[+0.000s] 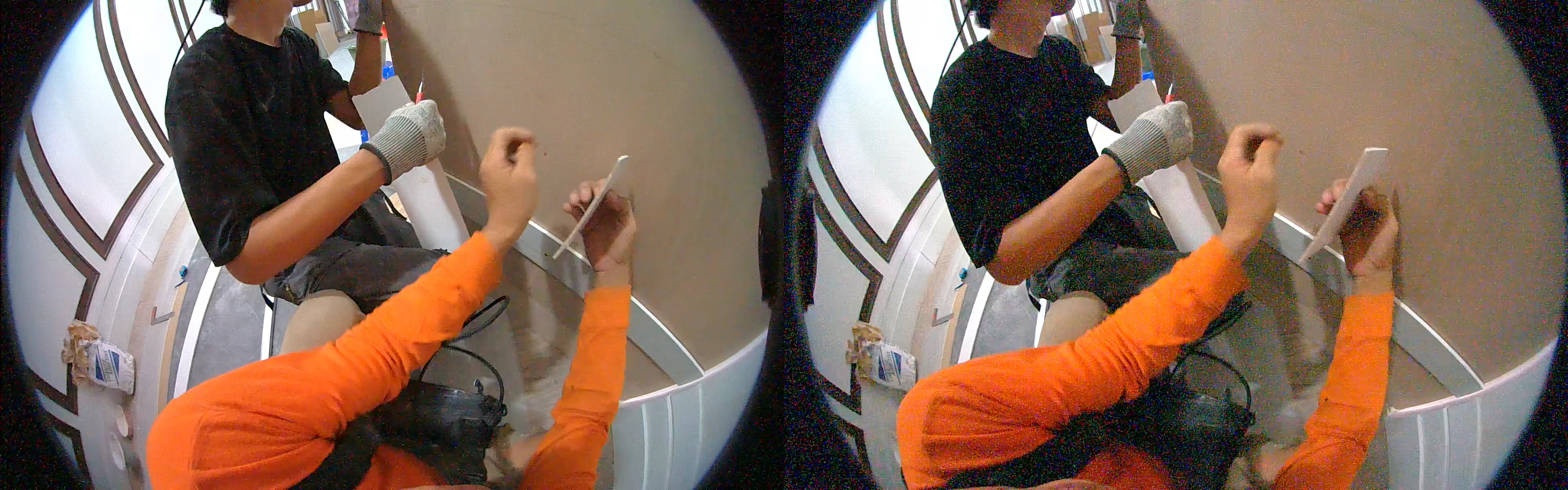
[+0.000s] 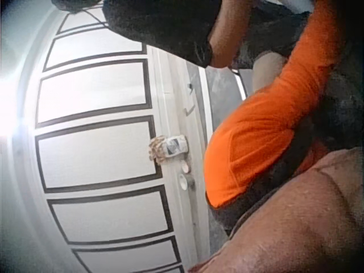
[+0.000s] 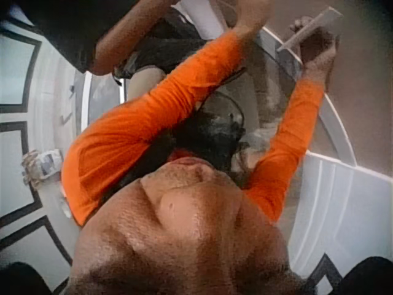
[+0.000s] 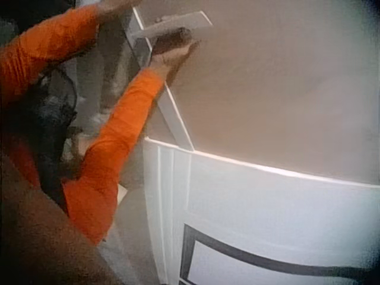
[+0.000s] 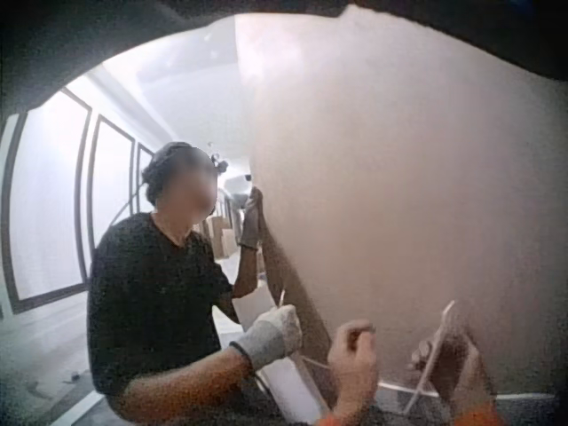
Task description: The person installs decorative white wall panels onto a wall, pressing them into place, cutting a panel with a utility knife on the floor, and using a scraper to apply material at the seams.
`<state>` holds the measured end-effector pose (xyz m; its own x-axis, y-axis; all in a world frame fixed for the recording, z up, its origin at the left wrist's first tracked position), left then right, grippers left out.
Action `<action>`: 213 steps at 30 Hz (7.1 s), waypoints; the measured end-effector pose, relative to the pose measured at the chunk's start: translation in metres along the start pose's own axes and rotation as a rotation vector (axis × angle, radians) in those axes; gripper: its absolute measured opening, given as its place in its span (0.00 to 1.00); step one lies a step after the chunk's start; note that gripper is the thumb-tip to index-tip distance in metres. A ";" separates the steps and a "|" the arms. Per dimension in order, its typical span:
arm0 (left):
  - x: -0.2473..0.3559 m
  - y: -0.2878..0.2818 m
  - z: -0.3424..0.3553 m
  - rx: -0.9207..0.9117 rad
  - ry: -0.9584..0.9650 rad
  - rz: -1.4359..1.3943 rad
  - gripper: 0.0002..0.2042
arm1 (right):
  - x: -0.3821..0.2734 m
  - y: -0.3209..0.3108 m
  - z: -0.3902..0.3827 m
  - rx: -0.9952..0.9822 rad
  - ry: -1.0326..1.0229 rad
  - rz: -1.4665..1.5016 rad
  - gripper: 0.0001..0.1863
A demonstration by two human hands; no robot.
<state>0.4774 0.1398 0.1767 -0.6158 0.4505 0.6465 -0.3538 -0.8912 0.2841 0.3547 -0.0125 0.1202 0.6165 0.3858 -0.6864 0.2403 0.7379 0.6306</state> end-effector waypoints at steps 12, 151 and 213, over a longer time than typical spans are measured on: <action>0.018 -0.016 0.158 -1.076 0.179 1.994 0.32 | 0.159 0.021 -0.024 -0.210 0.588 -0.369 0.17; -0.112 -0.144 -0.500 -1.671 -0.644 0.550 0.27 | 0.151 -0.179 -0.469 -0.048 0.455 -1.876 0.47; -0.036 -0.059 -0.572 -1.786 0.362 0.561 0.29 | 0.129 -0.202 -0.585 1.139 0.668 -1.127 0.22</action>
<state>0.1175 0.2071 -0.2680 -0.9141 0.3697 0.1667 -0.1542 0.0632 -0.9860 -0.0524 0.2126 -0.3076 -0.5321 0.3589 -0.7668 0.8450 0.1688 -0.5074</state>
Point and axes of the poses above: each hand's wrist, its own z-axis towards the middle knuckle, its own y-axis out of the palm, x = y × z, the point moved 5 cm from there along z, towards the middle knuckle, and after that the axes turned 2 degrees about x, right-handed, at the moved point
